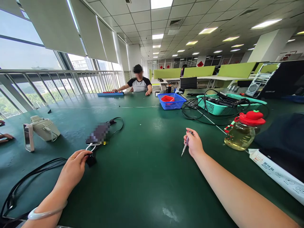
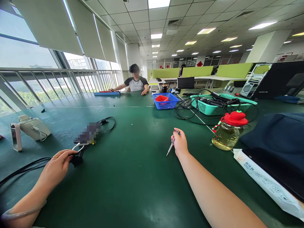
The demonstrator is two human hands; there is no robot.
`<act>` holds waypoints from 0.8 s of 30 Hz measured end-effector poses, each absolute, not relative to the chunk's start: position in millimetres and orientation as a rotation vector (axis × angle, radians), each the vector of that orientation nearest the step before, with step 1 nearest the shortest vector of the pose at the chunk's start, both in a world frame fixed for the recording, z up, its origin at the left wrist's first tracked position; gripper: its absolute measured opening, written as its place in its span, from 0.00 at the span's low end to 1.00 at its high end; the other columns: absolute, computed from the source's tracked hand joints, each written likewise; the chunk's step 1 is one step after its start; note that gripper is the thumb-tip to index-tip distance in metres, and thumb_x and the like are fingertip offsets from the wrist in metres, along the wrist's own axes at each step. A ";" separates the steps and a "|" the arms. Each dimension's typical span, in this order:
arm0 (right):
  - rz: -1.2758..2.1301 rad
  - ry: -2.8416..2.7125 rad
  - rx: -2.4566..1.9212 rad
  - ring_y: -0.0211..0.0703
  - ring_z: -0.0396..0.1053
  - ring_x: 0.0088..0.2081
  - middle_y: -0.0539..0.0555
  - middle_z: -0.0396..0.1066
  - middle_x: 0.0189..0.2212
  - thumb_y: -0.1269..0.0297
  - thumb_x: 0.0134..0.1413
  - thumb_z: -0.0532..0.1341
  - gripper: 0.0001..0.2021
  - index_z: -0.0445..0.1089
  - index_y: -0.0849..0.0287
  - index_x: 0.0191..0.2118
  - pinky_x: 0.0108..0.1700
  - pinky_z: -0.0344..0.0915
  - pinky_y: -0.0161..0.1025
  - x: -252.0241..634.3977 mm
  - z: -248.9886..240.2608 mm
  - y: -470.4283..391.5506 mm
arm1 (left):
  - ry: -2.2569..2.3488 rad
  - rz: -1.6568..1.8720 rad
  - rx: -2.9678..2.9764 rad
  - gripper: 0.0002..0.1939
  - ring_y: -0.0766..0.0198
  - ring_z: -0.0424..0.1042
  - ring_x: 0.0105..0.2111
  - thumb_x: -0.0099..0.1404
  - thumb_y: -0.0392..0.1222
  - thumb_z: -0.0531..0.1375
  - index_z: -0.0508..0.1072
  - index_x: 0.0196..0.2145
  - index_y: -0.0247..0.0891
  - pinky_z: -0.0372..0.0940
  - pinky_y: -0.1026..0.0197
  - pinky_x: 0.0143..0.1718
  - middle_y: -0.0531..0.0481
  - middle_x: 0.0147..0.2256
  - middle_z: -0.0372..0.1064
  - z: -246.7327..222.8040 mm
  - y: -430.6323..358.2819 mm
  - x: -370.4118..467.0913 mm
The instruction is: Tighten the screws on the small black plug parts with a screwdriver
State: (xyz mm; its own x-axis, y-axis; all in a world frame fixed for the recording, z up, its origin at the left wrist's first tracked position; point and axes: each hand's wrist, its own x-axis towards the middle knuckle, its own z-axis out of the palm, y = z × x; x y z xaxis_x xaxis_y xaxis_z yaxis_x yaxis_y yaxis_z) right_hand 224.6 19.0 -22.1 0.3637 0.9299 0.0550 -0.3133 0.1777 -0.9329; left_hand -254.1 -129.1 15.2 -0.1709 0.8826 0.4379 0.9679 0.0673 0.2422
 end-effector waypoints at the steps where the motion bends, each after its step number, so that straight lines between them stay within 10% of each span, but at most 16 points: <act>1: 1.009 -0.756 -1.018 0.34 0.55 0.19 0.42 0.61 0.15 0.53 0.39 0.68 0.20 0.66 0.53 0.40 0.20 0.50 0.32 224.6 -22.1 19.1 | -2.146 -0.764 -1.926 0.18 0.52 0.72 0.47 0.64 0.46 0.46 0.73 0.42 0.43 0.66 0.51 0.51 0.44 0.48 0.72 14.5 -128.9 -255.3; 24: 1.030 -0.754 -1.020 0.34 0.55 0.19 0.43 0.61 0.15 0.51 0.41 0.67 0.22 0.65 0.55 0.41 0.21 0.51 0.31 222.1 -16.6 16.3 | -1.935 -0.653 -2.174 0.23 0.58 0.74 0.49 0.64 0.42 0.47 0.72 0.52 0.44 0.71 0.61 0.48 0.48 0.51 0.74 -2.1 -129.6 -289.5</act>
State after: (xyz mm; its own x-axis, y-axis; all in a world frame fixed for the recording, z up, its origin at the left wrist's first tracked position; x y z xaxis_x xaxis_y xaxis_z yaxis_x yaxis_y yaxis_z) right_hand 222.1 16.3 -16.6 0.3508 0.9355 0.0421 -0.3228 0.1630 -0.9323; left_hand -289.5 -129.6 -2.1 0.0685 0.9049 0.4200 0.9744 -0.1511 0.1666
